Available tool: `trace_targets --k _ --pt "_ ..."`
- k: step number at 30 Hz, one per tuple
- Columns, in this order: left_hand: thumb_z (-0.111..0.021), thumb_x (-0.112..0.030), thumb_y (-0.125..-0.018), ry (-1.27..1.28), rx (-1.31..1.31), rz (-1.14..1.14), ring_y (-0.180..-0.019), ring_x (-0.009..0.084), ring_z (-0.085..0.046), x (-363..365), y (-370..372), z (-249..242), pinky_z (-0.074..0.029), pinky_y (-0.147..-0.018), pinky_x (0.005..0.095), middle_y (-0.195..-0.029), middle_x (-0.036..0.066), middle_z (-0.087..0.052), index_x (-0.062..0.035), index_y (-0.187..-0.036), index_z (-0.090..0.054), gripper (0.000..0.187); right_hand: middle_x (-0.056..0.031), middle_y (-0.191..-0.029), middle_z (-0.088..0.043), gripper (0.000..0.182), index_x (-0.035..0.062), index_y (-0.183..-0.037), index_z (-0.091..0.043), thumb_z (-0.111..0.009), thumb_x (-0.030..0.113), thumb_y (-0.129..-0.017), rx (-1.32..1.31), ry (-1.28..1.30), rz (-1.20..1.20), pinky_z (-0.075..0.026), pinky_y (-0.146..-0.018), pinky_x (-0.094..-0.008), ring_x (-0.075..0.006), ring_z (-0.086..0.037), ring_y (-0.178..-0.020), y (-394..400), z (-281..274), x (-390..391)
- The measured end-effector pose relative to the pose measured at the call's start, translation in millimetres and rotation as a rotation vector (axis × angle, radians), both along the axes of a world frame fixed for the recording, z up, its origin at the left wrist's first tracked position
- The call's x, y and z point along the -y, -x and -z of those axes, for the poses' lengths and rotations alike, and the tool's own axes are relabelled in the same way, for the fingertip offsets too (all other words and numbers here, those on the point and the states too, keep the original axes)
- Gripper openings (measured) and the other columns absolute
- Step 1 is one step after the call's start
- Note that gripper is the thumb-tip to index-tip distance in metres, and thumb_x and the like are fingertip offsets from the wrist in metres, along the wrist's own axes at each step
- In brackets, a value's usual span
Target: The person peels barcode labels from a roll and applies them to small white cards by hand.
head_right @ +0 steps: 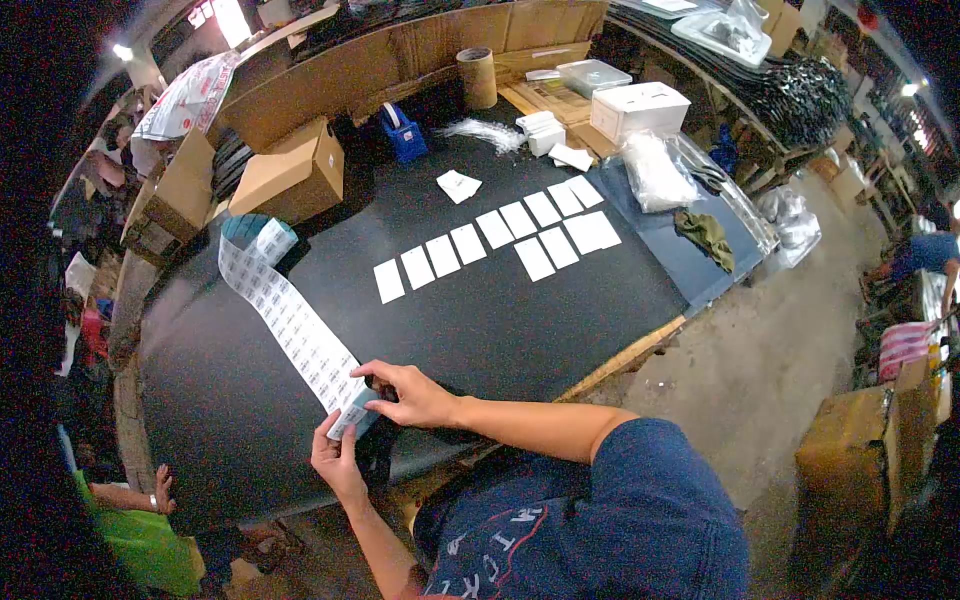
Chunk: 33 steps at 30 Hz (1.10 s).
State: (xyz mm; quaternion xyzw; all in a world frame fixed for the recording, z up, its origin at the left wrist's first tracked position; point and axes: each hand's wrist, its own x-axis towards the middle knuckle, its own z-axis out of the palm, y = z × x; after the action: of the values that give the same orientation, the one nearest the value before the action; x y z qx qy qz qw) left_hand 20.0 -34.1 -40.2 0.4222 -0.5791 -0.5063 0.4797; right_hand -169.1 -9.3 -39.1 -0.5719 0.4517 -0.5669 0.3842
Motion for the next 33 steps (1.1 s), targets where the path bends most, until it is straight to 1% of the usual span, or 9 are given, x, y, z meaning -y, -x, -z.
trace_targets --k 6,8,13,15,16,20,24,29,33 --pt "-0.061 0.006 -0.085 0.014 0.000 0.013 -0.090 0.0129 -0.061 1.4 -0.4 1.8 -0.049 -0.077 0.0248 -0.101 0.012 -0.065 0.0060 -0.109 -0.060 0.024 -0.0062 -0.080 -0.059 0.048 0.0060 -0.126 -0.052 -0.070 0.009 -0.081 -0.089 0.018 0.018 -0.046 -0.070 -0.0301 -0.0135 -0.054 -0.073 3.3 -0.3 2.7" --pt "-0.061 0.005 -0.086 0.012 -0.009 0.006 -0.089 0.0131 -0.061 2.5 -1.5 2.9 -0.049 -0.076 0.0242 -0.101 0.012 -0.065 0.0060 -0.109 -0.060 0.024 -0.0082 -0.076 -0.059 0.042 0.0047 -0.120 -0.055 -0.070 0.016 -0.082 -0.021 0.086 0.083 -0.045 -0.061 -0.0289 -0.0131 -0.053 -0.067 1.3 3.9 6.7" --pt "-0.061 0.005 -0.086 -0.008 -0.026 0.013 -0.088 0.0139 -0.062 0.8 -2.9 4.9 -0.049 -0.076 0.0236 -0.100 0.013 -0.065 0.0067 -0.110 -0.059 0.024 -0.0075 -0.070 -0.060 0.028 0.0012 -0.110 -0.058 -0.065 0.018 -0.088 -0.018 0.075 0.193 -0.044 -0.057 -0.0293 -0.0110 -0.053 -0.062 1.8 6.2 10.0" --pt "-0.060 0.005 -0.087 0.008 0.011 0.001 -0.089 0.0150 -0.062 -2.8 -1.0 1.7 -0.049 -0.078 0.0248 -0.101 0.014 -0.064 0.0076 -0.112 -0.057 0.025 -0.0065 -0.067 -0.059 0.026 0.0005 -0.109 -0.058 -0.062 0.020 -0.091 0.061 0.073 0.164 -0.044 -0.056 -0.0281 -0.0094 -0.053 -0.061 2.3 7.8 10.4" --pt "-0.059 0.006 -0.087 0.048 0.035 0.003 -0.090 0.0163 -0.062 -4.5 -0.6 2.8 -0.050 -0.079 0.0264 -0.101 0.016 -0.064 0.0085 -0.113 -0.056 0.026 -0.0027 -0.073 -0.059 0.023 0.0008 -0.110 -0.059 -0.057 0.017 -0.094 0.116 0.010 0.127 -0.045 -0.060 -0.0243 -0.0070 -0.053 -0.066 3.4 4.8 6.9" --pt "-0.057 0.004 -0.089 0.097 0.018 0.090 -0.093 0.0183 -0.062 -3.2 -2.0 7.1 -0.050 -0.081 0.0284 -0.105 0.019 -0.063 0.0079 -0.114 -0.055 0.025 -0.0016 -0.069 -0.058 0.028 -0.0003 -0.107 -0.058 -0.052 0.025 -0.097 0.262 -0.107 0.145 -0.045 -0.058 -0.0240 -0.0070 -0.055 -0.064 10.3 -4.7 2.2" --pt "-0.057 0.001 -0.090 0.085 0.055 0.055 -0.095 0.0192 -0.062 -4.4 -5.5 6.2 -0.050 -0.083 0.0297 -0.107 0.020 -0.062 0.0076 -0.115 -0.055 0.026 0.0003 -0.067 -0.055 0.028 -0.0019 -0.112 -0.055 -0.054 0.021 -0.096 0.395 0.014 0.219 -0.042 -0.059 -0.0226 -0.0061 -0.053 -0.064 21.8 -12.8 -1.0" --pt "-0.057 0.000 -0.090 0.103 0.067 0.063 -0.096 0.0202 -0.062 -4.8 -1.0 3.6 -0.051 -0.085 0.0313 -0.108 0.020 -0.063 0.0076 -0.115 -0.054 0.026 0.0016 -0.067 -0.053 0.025 -0.0009 -0.114 -0.055 -0.056 0.013 -0.093 0.280 0.038 0.372 -0.041 -0.060 -0.0221 -0.0060 -0.053 -0.065 51.6 -18.2 -30.3" --pt "-0.058 0.000 -0.090 0.089 0.064 0.048 -0.096 0.0199 -0.062 -4.8 -4.6 5.6 -0.051 -0.085 0.0311 -0.108 0.020 -0.063 0.0077 -0.115 -0.055 0.026 -0.0014 -0.066 -0.057 0.025 -0.0003 -0.112 -0.055 -0.058 0.010 -0.089 0.249 0.003 0.470 -0.042 -0.056 -0.0250 -0.0078 -0.054 -0.061 64.6 -5.5 -49.3"
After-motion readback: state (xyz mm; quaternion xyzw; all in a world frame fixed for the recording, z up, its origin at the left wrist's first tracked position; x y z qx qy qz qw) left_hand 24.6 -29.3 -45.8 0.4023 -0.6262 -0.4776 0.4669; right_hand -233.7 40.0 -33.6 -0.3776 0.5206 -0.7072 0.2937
